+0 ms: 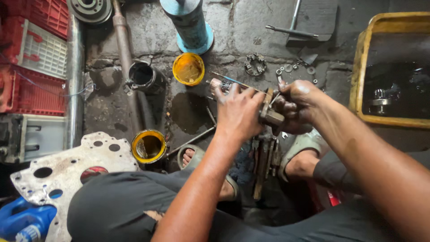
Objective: The person disassembles and reassembles a mechanical part, likely a starter motor, using a hammer and other tools. They remove and replace components, clean parts, and use a hammer to adjust the assembly.
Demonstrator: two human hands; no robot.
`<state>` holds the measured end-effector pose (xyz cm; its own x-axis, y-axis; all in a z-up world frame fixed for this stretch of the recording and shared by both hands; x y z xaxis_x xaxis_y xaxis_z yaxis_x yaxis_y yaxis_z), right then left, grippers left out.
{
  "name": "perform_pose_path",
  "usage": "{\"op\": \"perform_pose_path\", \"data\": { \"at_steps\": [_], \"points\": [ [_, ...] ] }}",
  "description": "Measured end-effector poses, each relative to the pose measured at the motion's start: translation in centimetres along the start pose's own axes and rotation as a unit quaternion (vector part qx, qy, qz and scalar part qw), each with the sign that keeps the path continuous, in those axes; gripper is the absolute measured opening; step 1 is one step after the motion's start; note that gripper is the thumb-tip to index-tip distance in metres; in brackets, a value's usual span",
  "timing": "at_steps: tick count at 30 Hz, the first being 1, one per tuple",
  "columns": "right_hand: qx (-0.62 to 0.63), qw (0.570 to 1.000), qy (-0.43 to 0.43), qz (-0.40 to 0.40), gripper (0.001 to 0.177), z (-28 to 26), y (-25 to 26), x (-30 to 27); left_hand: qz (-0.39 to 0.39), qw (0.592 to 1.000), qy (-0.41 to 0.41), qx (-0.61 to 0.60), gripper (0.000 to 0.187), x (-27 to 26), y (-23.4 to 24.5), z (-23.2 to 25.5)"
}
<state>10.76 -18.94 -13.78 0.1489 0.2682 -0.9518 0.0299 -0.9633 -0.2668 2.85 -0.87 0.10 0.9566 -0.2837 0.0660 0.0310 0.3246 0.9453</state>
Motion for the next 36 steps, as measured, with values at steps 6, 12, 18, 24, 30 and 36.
{"op": "perform_pose_path", "data": {
  "at_steps": [6,12,18,24,30,36],
  "points": [
    [0.073,0.983,0.164,-0.032,0.022,1.6,-0.7,-3.4,0.002,1.000,-0.008,0.003,0.060,-0.1,0.0,-0.1],
    [-0.236,0.728,0.612,0.201,0.023,3.9,-3.6,-10.6,-0.007,0.999,-0.008,0.033,0.057,0.0,0.1,0.0],
    [-0.341,0.569,0.729,0.167,0.013,6.1,-4.3,-11.5,0.001,1.000,-0.010,0.016,0.053,-0.1,-0.1,-0.1],
    [-0.362,0.559,0.731,0.149,0.008,5.9,-3.9,-11.2,-0.010,1.000,-0.004,0.003,0.052,0.0,0.0,-0.1],
    [-0.417,0.511,0.748,0.071,0.009,5.4,-4.2,-12.0,-0.005,1.000,-0.002,0.004,0.049,-0.1,-0.1,-0.1],
    [-0.376,0.600,0.693,0.140,0.012,5.3,-4.5,-11.5,0.009,1.000,0.004,0.009,0.046,0.0,-0.1,-0.1]
  ]
}}
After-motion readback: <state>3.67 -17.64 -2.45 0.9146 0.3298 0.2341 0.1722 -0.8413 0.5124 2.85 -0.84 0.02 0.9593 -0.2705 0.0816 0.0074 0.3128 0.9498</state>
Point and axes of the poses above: each hand's wrist, its own x-axis towards the middle knuckle, its own y-axis out of the back of the hand, z = x × y, the point moved 3 cm from there along x, towards the middle knuckle, and after that the axes turned 7 degrees about -y, right-handed, at the moved point
